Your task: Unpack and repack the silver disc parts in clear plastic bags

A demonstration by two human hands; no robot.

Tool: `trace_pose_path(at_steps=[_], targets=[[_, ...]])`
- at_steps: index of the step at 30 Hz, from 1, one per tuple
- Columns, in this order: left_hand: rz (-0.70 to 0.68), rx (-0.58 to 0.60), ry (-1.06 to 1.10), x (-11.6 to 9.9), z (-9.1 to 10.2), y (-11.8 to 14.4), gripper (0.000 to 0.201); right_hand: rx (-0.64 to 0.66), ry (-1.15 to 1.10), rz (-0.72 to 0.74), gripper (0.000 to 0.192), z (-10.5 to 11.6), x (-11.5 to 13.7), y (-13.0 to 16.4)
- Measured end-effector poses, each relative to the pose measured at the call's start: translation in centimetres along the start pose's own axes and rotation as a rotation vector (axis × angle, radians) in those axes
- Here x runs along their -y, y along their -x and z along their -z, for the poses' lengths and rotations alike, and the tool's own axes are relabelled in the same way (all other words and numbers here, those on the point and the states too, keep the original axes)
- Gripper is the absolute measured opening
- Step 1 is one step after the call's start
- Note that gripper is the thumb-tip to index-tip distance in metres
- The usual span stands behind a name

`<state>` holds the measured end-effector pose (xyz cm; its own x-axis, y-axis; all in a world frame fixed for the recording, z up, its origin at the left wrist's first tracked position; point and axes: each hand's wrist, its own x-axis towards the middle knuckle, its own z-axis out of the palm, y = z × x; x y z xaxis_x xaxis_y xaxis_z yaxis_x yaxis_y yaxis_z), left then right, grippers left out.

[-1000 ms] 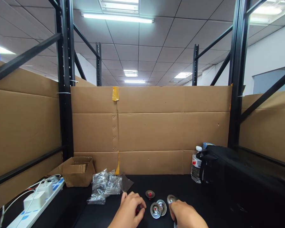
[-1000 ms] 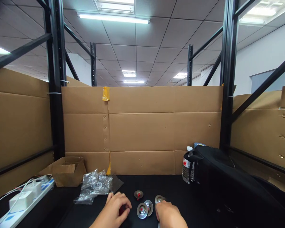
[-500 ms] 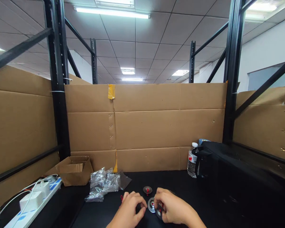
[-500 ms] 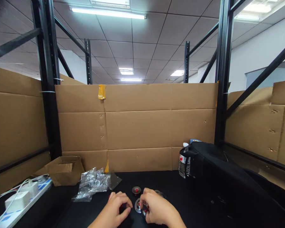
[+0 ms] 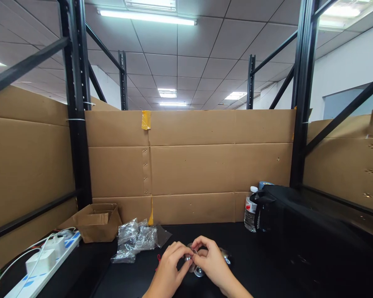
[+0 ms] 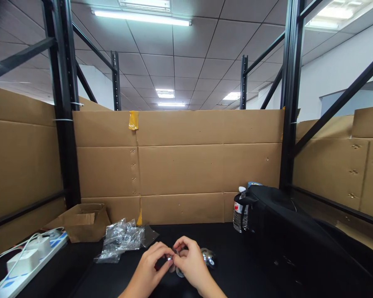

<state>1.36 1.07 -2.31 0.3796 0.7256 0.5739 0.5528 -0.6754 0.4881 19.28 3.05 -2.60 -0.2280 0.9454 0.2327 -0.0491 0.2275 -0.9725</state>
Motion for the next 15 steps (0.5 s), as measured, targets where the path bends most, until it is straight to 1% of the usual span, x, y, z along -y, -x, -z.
trace_pose_path(at_steps=[3,7,9,11,15], targets=[[0.037,0.063,-0.012,0.2,-0.1,0.1,0.013,-0.008,-0.014,-0.038,0.036,-0.1,-0.8,-0.1],[0.072,0.084,-0.04,0.3,0.1,0.2,0.011,-0.042,-0.063,-0.067,0.057,0.0,-1.7,-0.2],[0.063,0.07,-0.053,0.3,0.4,0.2,0.012,-0.023,-0.113,-0.069,0.061,0.0,-1.7,0.0],[0.051,0.046,-0.033,0.4,0.6,0.2,0.014,0.03,-0.151,-0.091,0.06,0.0,-1.3,0.3],[0.071,-0.001,0.106,0.5,0.5,0.2,0.015,0.103,-0.196,-0.12,0.067,0.0,0.0,0.9]])
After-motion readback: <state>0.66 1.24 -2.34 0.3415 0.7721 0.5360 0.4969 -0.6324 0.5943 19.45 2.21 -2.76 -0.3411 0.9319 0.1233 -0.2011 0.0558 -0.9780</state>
